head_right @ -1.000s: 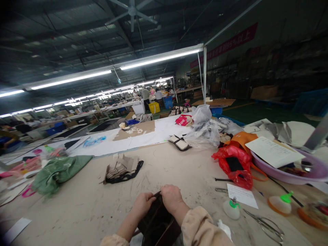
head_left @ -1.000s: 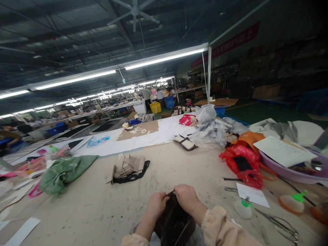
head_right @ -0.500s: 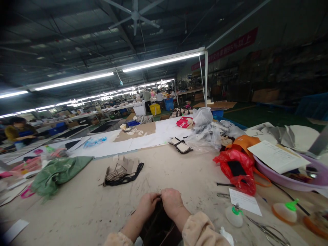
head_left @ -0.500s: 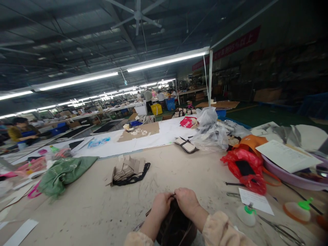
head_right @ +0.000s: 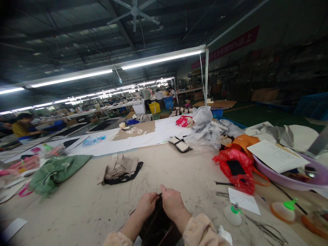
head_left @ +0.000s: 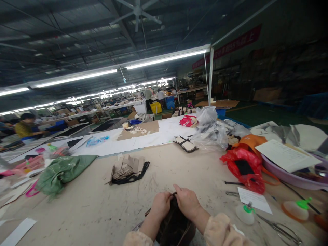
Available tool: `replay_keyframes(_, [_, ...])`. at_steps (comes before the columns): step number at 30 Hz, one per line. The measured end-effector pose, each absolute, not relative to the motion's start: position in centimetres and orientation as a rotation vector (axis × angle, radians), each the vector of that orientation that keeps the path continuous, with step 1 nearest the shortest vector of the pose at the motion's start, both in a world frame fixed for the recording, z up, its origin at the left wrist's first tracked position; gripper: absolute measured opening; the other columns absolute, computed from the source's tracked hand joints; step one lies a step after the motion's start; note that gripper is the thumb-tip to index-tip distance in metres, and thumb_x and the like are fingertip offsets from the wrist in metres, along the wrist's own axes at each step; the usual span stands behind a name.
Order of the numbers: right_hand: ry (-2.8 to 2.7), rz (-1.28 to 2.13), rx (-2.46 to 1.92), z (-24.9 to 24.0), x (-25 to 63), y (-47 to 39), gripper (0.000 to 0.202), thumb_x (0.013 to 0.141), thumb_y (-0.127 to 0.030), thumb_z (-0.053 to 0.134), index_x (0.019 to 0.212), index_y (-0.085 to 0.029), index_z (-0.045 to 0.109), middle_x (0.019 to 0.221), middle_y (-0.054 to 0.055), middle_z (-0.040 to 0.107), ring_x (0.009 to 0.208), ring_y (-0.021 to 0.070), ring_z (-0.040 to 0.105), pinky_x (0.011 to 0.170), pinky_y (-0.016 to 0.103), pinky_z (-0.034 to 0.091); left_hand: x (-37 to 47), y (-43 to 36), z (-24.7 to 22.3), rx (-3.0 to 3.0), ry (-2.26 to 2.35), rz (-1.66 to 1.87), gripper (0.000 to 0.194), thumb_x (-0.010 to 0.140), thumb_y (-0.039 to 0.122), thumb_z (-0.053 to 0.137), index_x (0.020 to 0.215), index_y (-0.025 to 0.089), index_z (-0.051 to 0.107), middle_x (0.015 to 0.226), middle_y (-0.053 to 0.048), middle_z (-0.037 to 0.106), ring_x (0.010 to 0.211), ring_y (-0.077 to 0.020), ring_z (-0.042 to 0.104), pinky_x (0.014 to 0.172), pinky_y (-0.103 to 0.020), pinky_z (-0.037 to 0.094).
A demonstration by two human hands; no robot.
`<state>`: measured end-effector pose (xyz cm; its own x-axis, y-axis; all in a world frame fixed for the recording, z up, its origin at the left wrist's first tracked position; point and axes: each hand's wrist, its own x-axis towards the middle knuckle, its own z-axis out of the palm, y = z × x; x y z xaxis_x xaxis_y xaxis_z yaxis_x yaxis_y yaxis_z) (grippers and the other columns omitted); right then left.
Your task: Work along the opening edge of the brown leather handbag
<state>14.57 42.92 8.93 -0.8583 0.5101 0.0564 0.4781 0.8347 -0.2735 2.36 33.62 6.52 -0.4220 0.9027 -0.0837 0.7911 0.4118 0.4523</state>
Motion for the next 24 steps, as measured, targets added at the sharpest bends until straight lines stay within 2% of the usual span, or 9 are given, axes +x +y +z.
replay_keyframes(14, [-2.882,0.389,-0.799,8.9,14.5,42.8,0.041,0.086,-0.014,0.039,0.126,-0.018,0.048,0.092,0.010,0.068,0.085,0.0204,0.063,0.073,0.027,0.048,2.9,33.6,7.1,1.541,2.399,0.317,0.027,0.088,0.029,0.038,0.085,0.019,0.063,0.087,-0.009,0.069,0.085,-0.0203,0.062,0.071,-0.028,0.041])
replay_keyframes(20, [-2.630,0.550,-0.599,9.6,16.9,42.7,0.042,0.088,-0.023,0.039,0.129,-0.019,0.045,0.121,0.011,0.056,0.104,0.0186,0.056,0.087,0.027,0.047,2.5,34.0,7.3,1.490,2.471,0.254,0.033,0.090,0.031,0.032,0.090,0.019,0.063,0.087,-0.010,0.069,0.083,-0.0206,0.064,0.069,-0.029,0.041])
replay_keyframes(24, [-2.530,0.654,-0.615,7.6,20.5,42.7,0.043,0.088,-0.027,0.038,0.131,-0.020,0.043,0.124,0.012,0.053,0.105,0.0206,0.056,0.088,0.031,0.048,2.5,34.3,7.7,1.487,2.494,0.215,0.035,0.089,0.032,0.033,0.089,0.017,0.065,0.088,-0.013,0.069,0.083,-0.0222,0.064,0.070,-0.031,0.042])
